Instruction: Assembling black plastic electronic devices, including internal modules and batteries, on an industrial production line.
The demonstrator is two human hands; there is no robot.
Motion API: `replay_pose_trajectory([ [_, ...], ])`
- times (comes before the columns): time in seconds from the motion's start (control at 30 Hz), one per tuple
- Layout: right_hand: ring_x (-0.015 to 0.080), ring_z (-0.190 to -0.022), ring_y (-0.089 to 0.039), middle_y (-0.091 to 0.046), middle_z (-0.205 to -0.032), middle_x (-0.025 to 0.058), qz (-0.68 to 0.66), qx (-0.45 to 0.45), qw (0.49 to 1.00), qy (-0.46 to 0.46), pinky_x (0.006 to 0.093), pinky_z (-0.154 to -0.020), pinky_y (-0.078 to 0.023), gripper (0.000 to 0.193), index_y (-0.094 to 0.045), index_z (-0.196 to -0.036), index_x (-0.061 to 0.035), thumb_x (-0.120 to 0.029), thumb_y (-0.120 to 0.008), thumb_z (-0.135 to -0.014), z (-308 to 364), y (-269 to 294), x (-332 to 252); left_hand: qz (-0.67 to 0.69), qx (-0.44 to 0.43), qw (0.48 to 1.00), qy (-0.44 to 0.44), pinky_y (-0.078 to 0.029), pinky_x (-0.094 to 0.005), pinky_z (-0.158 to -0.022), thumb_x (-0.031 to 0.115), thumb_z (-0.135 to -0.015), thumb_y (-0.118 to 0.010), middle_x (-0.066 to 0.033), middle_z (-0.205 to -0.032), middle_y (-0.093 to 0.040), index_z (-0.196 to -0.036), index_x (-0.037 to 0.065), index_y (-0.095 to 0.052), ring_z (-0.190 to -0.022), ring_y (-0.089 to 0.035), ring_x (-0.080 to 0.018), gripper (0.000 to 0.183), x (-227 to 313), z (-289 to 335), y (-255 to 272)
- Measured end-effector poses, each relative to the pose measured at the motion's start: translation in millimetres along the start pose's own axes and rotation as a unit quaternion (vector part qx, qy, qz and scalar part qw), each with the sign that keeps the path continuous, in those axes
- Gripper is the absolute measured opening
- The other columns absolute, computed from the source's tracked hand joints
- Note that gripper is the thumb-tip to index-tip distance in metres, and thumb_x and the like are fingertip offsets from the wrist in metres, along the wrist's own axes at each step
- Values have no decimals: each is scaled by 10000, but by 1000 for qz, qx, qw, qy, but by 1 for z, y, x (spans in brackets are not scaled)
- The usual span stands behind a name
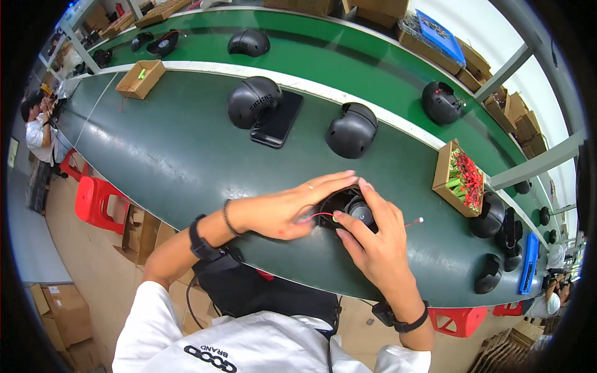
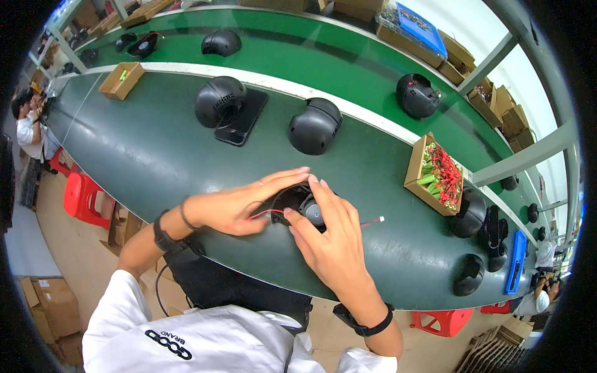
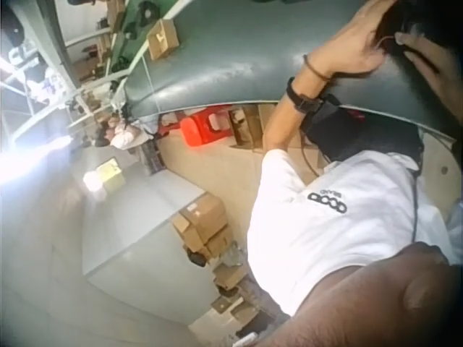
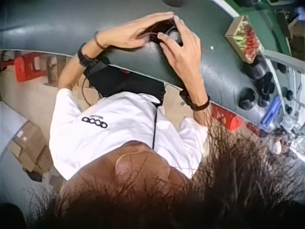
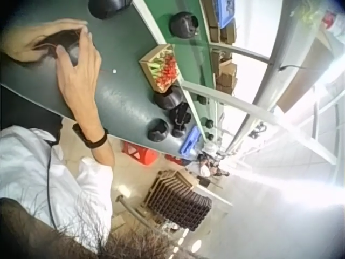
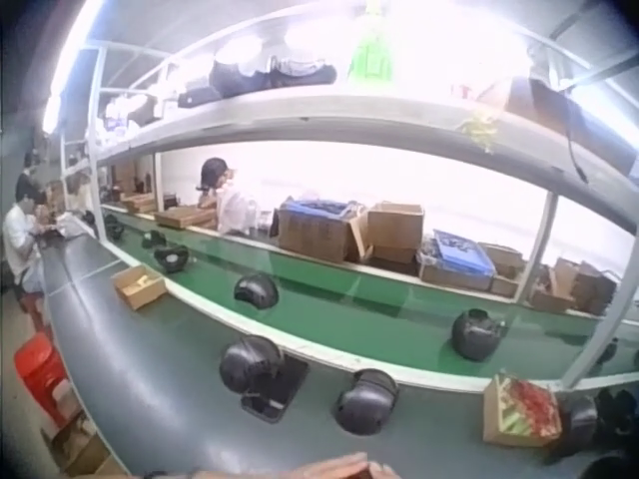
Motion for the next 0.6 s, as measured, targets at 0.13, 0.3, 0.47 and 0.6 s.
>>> replay_pose_trajectory([
  [0.13, 365, -1327, -628, -574, -1543, 197, 11, -31, 999, -25, 454, -1012, -484, 521, -716, -1229, -101, -104, -912, -746, -1, 2, -6, 216, -90, 965, 121, -339, -440, -1285, 21, -936, -694, -227, -1715, -350, -1701, 17, -271, -1568, -404, -339, 875, 19, 43, 37],
  [0.3, 361, -1290, -644, -596, -1516, 184, 37, -7, 997, -60, 445, -997, -475, 613, -665, -1317, -65, -102, -903, -753, -3, -6, -20, -165, 71, 974, 141, -621, -426, -777, 297, -894, -893, -196, -1118, -770, -1401, 39, -602, -950, -781, -350, 639, 63, 17, 1],
  [0.47, 355, -1282, -651, -611, -1506, 179, 85, 33, 993, -76, 452, -989, -473, 626, -664, -1352, -74, -113, -888, -769, 4, -15, -25, -351, 182, 899, 190, -593, -413, -642, 134, -963, -784, -140, -1013, -750, -1204, 32, -672, -757, -736, -352, 285, 59, 18, -39],
  [0.6, 354, -1277, -657, -612, -1507, 186, 94, 41, 992, -75, 450, -985, -478, 625, -665, -1351, -75, -118, -888, -770, 7, -18, -26, -352, 185, 899, 183, -586, -424, -636, 89, -960, -771, -134, -938, -722, -1127, 36, -701, -753, -719, -353, 188, 58, 19, -43],
])
Point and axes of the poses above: each hand's wrist, its own z-axis away from the middle knuckle, its own y-axis out of the back of the hand, x = y × z, the point moved 2 cm from there along -z, towards the middle knuckle
